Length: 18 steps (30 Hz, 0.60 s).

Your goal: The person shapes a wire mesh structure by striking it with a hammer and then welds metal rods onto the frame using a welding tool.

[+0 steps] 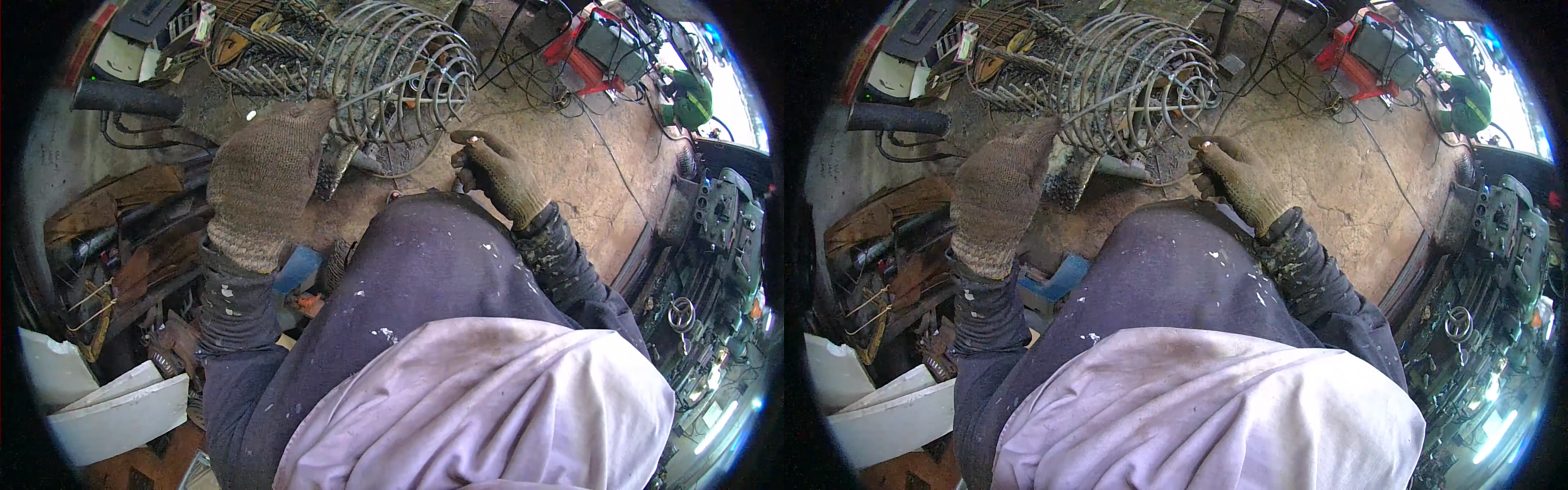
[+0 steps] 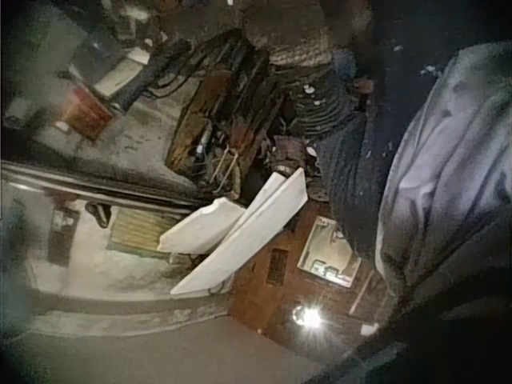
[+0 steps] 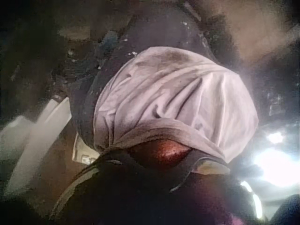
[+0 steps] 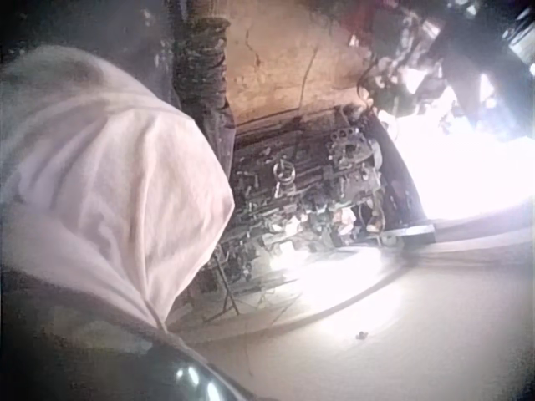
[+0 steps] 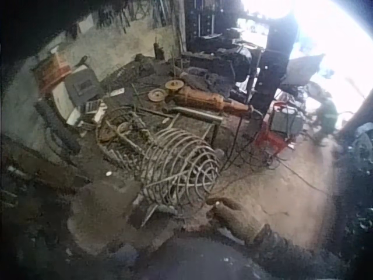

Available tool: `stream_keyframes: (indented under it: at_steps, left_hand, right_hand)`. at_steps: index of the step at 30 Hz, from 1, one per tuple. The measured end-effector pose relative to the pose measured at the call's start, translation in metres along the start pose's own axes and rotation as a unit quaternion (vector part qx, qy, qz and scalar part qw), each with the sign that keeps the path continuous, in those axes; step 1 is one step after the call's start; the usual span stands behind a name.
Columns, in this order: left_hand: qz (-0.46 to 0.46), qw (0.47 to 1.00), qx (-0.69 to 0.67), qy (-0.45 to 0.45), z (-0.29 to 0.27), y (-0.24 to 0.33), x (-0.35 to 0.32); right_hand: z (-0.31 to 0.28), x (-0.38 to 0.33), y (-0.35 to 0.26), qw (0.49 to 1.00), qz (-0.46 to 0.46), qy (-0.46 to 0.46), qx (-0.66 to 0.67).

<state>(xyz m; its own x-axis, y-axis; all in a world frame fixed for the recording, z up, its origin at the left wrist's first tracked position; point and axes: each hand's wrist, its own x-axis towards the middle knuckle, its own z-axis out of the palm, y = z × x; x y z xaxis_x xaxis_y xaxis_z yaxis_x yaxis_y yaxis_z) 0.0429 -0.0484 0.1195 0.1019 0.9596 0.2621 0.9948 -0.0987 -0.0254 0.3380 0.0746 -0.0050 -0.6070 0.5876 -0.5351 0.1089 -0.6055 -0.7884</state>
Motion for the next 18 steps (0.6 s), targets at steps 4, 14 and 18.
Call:
stream_keyframes:
  at_steps: [4, 14, 18]
  left_hand:
    - [-0.010, 0.999, 0.029, -0.018, -0.003, 0.002, -0.003]
    - [-0.022, 0.997, 0.006, -0.071, -0.008, 0.001, 0.005]
    - [-0.017, 0.998, 0.001, -0.060, -0.008, -0.002, 0.004]
  right_hand:
    - [0.005, 0.002, -0.001, 1.000, 0.009, -0.001, 0.000]
    - [0.006, 0.007, -0.002, 0.999, -0.008, 0.005, -0.040]
    - [-0.003, 0.003, -0.035, 0.990, -0.084, 0.044, -0.108]
